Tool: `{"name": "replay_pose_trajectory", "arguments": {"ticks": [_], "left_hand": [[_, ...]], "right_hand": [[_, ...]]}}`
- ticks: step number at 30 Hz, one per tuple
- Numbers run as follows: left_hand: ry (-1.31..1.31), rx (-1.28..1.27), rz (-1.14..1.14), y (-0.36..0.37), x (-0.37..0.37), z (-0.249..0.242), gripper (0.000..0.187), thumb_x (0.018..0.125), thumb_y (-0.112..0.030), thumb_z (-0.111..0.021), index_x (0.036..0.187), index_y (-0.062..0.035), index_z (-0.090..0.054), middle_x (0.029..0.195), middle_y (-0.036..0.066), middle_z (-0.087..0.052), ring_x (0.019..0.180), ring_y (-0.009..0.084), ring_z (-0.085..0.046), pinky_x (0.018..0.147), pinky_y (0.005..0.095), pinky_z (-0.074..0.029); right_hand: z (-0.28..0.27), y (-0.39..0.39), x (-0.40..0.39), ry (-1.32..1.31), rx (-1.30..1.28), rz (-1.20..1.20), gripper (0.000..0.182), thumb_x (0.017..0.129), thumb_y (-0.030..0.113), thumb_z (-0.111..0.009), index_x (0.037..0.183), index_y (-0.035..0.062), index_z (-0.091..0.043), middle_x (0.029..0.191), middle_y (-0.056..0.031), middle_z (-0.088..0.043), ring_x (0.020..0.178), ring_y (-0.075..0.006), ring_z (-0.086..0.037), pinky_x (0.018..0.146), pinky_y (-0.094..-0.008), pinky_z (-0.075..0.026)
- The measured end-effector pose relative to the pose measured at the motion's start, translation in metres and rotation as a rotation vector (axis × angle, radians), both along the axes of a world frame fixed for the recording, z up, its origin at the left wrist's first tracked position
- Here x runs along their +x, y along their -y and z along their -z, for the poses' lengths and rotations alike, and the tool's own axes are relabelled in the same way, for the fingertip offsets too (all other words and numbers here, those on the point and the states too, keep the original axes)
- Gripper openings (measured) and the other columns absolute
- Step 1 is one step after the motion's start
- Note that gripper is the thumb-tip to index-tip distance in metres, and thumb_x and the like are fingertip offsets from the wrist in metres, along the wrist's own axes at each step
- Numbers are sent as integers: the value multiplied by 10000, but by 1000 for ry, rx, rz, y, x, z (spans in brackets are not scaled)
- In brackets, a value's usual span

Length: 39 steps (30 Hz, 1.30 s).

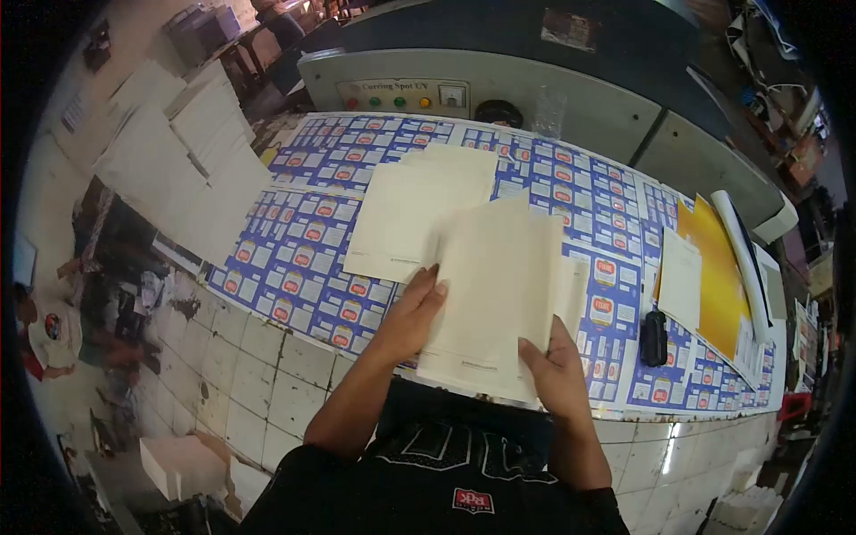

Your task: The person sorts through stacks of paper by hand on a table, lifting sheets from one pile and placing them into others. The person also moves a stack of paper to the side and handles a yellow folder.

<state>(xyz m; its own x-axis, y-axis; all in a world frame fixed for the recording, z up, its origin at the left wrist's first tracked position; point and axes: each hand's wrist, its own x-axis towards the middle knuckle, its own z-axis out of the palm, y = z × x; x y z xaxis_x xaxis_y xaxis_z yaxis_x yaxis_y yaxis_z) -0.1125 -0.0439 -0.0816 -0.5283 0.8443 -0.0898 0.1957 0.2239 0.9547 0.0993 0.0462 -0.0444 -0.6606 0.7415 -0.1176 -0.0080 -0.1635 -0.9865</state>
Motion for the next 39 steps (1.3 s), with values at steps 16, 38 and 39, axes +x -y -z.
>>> {"name": "replay_pose_trajectory", "arguments": {"ticks": [16, 38, 39], "left_hand": [[-195, 212, -423, -30, -120, -41, 316, 967, -170, -533, 1209, 30, -572, 1016, 106, -649, 933, 185, -612, 844, 310, -469], [-888, 43, 502, -20, 83, -44, 676, 892, -422, -632, 1380, 7, -446, 1479, 220, -371, 1391, 376, -326, 1129, 565, -201], [-885, 44, 507, -23, 98, -38, 676, 892, -422, -632, 1380, 7, -446, 1479, 220, -371, 1391, 376, -326, 1129, 565, -201]], "right_hand": [[0, -14, 25, 415, 393, 120, 516, 834, 236, -769, 1205, -5, -503, 837, -99, -579, 692, -171, -589, 592, -296, -475], [47, -37, 126, 174, 223, 724, 215, 950, 140, -617, 1058, -39, -566, 933, -86, -655, 825, -120, -593, 747, -264, -479], [52, -42, 140, 275, 343, 754, 223, 958, 156, -608, 1068, -33, -563, 956, -95, -653, 858, -138, -594, 771, -280, -478]]}}
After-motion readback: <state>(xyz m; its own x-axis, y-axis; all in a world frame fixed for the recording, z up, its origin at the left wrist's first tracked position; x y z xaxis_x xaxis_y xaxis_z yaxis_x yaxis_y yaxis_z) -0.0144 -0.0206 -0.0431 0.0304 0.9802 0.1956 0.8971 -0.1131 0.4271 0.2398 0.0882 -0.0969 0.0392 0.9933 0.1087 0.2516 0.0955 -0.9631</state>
